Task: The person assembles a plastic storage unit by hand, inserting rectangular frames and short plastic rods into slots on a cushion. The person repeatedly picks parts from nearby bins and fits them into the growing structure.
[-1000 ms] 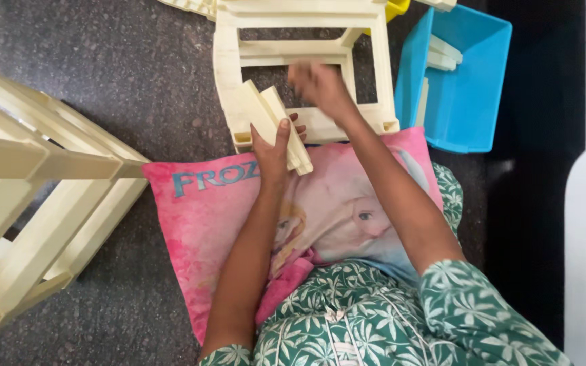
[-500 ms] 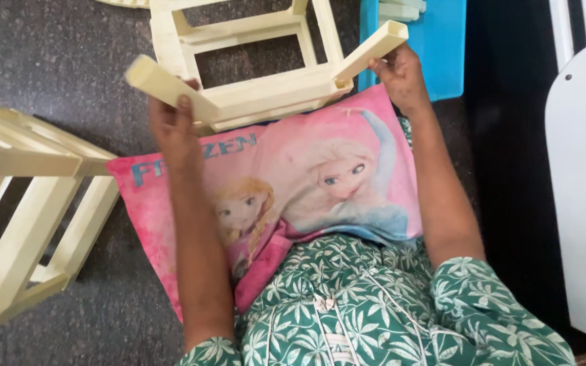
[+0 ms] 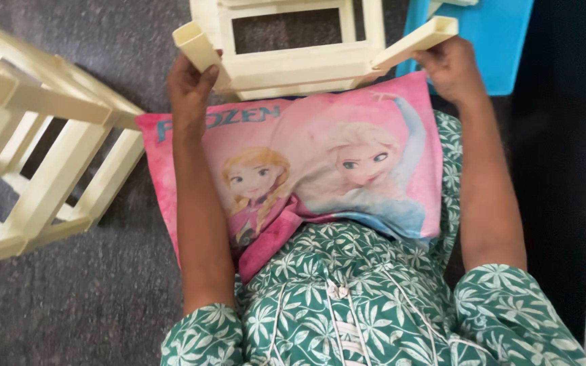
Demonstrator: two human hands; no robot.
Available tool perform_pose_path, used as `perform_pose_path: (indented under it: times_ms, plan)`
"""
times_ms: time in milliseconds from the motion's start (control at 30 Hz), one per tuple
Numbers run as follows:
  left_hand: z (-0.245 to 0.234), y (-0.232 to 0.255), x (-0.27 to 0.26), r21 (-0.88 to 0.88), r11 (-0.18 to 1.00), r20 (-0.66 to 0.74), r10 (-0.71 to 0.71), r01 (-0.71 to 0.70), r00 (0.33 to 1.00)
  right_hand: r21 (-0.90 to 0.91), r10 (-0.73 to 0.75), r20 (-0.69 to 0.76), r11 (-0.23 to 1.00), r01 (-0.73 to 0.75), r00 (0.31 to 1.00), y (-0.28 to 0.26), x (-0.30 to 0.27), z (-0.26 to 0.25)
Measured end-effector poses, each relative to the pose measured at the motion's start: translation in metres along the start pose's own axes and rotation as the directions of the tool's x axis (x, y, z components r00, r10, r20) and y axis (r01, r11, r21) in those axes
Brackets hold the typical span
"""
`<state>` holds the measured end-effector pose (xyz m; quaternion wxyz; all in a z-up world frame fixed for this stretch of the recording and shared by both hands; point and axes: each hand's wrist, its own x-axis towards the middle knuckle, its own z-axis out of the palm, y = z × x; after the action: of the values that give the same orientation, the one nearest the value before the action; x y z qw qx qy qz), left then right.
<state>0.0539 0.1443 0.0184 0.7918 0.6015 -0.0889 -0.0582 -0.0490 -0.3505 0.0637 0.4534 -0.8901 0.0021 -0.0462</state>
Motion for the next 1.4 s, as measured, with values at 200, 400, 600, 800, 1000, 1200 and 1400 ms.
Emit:
perform_pose_path:
  times_ms: [200, 400, 600, 800, 1000, 1200, 1400]
  plan:
    - [0.0, 0.007, 0.006, 0.058, 0.998, 0.068, -0.001, -0.003, 0.998, -0.068, -0.04, 0.104, 0.997, 0.047, 0.994, -0.009, 0.012, -0.017]
    - [-0.012, 0.019, 0.015, 0.029, 0.997, 0.161, -0.075, 0.072, 0.984, -0.27, 0.032, 0.149, 0.963, 0.01, 0.988, -0.045, 0.013, -0.015]
    - [-0.018, 0.0, 0.001, 0.083, 0.99, 0.189, -0.132, 0.118, 0.973, -0.215, -0.028, 0.2, 0.974, 0.072, 0.979, -0.047, 0.028, -0.016]
    - [-0.035, -0.028, 0.0, 0.08, 0.992, 0.169, -0.112, 0.1, 0.979, -0.046, 0.071, 0.148, 0.997, -0.065, 0.986, -0.015, 0.023, -0.009]
    - [-0.03, -0.003, -0.016, 0.406, 0.909, 0.03, -0.116, 0.094, 0.993, -0.282, 0.126, 0.04, 0.953, -0.11, 0.991, -0.029, 0.002, 0.009]
    - [-0.001, 0.082, 0.011, 0.775, 0.59, 0.04, 0.313, -0.228, 0.949, -0.283, -0.285, -0.148, 0.93, 0.236, 0.947, -0.079, 0.026, -0.025]
    - [0.052, 0.09, 0.062, 0.988, 0.098, 0.105, 0.151, -0.12, 0.983, -0.557, -0.137, -0.131, 0.83, 0.042, 0.982, -0.093, 0.093, 0.031]
